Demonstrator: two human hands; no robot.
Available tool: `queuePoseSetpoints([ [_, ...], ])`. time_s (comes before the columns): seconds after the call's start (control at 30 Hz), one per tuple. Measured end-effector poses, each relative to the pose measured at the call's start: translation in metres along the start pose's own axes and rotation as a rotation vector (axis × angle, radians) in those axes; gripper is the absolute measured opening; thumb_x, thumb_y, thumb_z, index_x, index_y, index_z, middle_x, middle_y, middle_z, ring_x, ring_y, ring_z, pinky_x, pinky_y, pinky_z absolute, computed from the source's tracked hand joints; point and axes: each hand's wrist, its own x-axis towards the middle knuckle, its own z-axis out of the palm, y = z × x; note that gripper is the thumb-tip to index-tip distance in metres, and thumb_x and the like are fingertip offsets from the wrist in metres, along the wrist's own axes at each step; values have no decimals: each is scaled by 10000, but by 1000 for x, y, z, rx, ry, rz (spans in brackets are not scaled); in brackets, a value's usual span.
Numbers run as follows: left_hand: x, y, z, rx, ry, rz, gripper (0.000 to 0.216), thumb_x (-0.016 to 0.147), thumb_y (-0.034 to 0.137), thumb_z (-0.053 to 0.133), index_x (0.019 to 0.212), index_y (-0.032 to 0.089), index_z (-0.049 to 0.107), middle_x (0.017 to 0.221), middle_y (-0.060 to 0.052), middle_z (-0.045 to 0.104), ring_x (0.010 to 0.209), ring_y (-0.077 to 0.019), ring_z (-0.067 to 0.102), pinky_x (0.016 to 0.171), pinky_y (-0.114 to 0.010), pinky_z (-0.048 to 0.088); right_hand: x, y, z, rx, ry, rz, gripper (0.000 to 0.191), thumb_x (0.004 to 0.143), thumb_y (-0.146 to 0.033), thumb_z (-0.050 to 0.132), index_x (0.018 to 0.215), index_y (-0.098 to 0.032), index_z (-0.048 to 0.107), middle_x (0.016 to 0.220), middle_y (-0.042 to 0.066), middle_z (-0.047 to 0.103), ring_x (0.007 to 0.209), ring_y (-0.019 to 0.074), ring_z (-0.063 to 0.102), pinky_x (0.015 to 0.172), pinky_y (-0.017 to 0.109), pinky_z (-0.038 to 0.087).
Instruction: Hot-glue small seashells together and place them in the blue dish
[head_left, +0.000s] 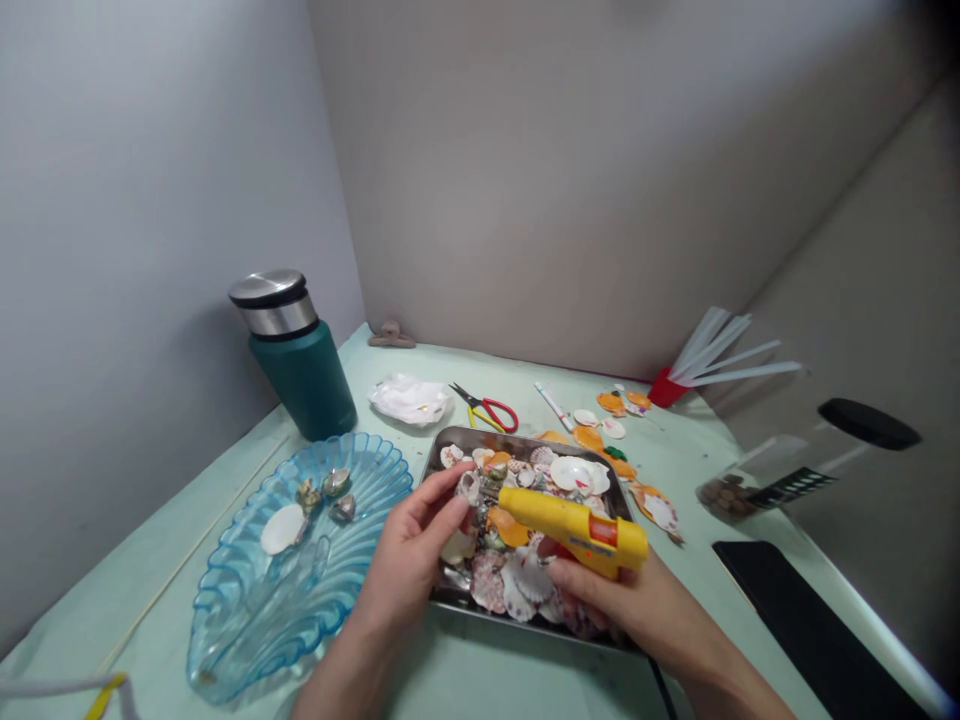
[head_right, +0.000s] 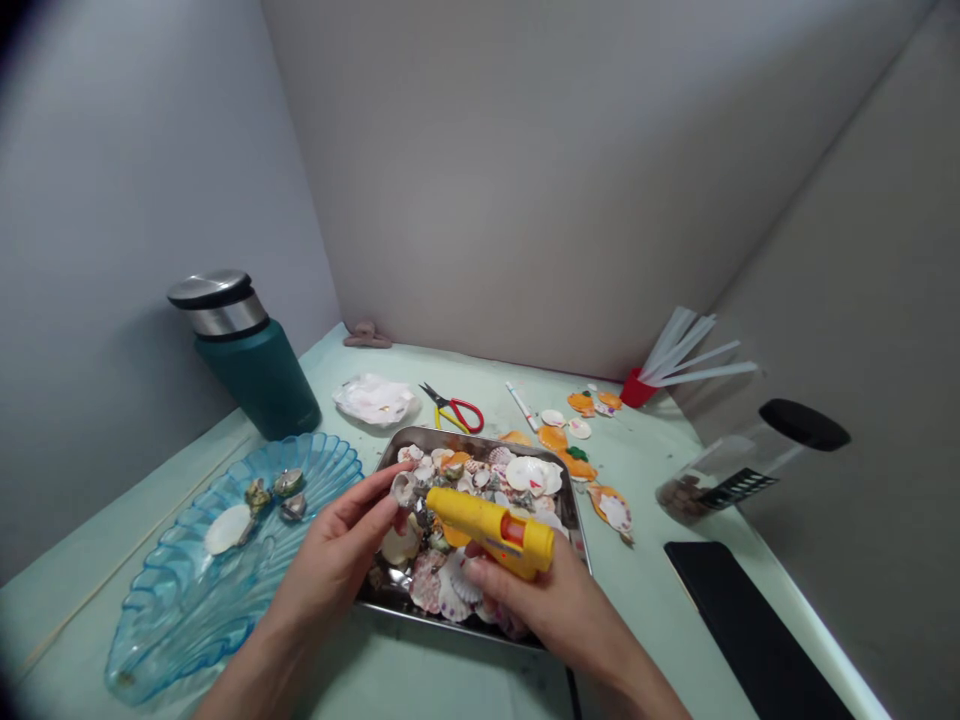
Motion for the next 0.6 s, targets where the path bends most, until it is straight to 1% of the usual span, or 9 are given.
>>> queuePoseSetpoints([
  [0.07, 1, -1, 0, -135, 9, -68, 363, 745, 290, 729, 1091, 184, 710, 805, -44, 692, 662, -113, 571, 641, -214, 457, -1, -1, 1, 2, 19, -45, 275, 797, -423, 673, 968, -211, 706, 859, 58, 750, 716, 220, 702, 589, 304, 593],
  [0.17, 2, 2, 0, -266, 10, -100, 313, 722, 272, 748, 1009, 149, 734, 814, -53, 678, 635, -99, 562, 594, -205, 463, -3, -3, 1, -39, 63, -111, 233, 802, -389, 679, 952, -214, 713, 894, 52, 750, 772, 223, 707, 665, 310, 601],
  [0.27, 2, 5, 1, -321, -12, -133, 301, 720, 266, 750, 987, 129, 738, 762, -50, 660, 622, -99, 558, 563, -196, 465, -3, -4, 2, -112, 107, -174, 203, 807, -377, 674, 922, -214, 709, 868, 45, 745, 768, 218, 703, 699, 311, 597],
  [0.37, 2, 7, 1, -332, -44, -160, 292, 761, 275, 715, 1006, 117, 725, 664, -37, 629, 589, -90, 537, 551, -182, 456, -3, -4, 3, -192, 107, -262, 180, 813, -374, 665, 855, -202, 691, 791, 48, 725, 694, 210, 684, 613, 289, 584],
  [0.47, 2, 7, 1, -325, -67, -165, 291, 788, 294, 689, 1014, 112, 713, 620, -30, 615, 558, -86, 525, 546, -180, 451, -3, -4, 5, -225, 82, -289, 176, 833, -367, 640, 828, -192, 662, 712, 35, 685, 599, 183, 638, 511, 260, 541],
  [0.6, 1, 6, 0, -299, -92, -157, 294, 806, 310, 667, 1021, 111, 703, 603, -25, 608, 539, -86, 523, 532, -178, 439, -3, -3, 8, -247, 67, -257, 198, 854, -379, 612, 799, -189, 619, 674, 15, 632, 572, 161, 589, 526, 260, 514],
])
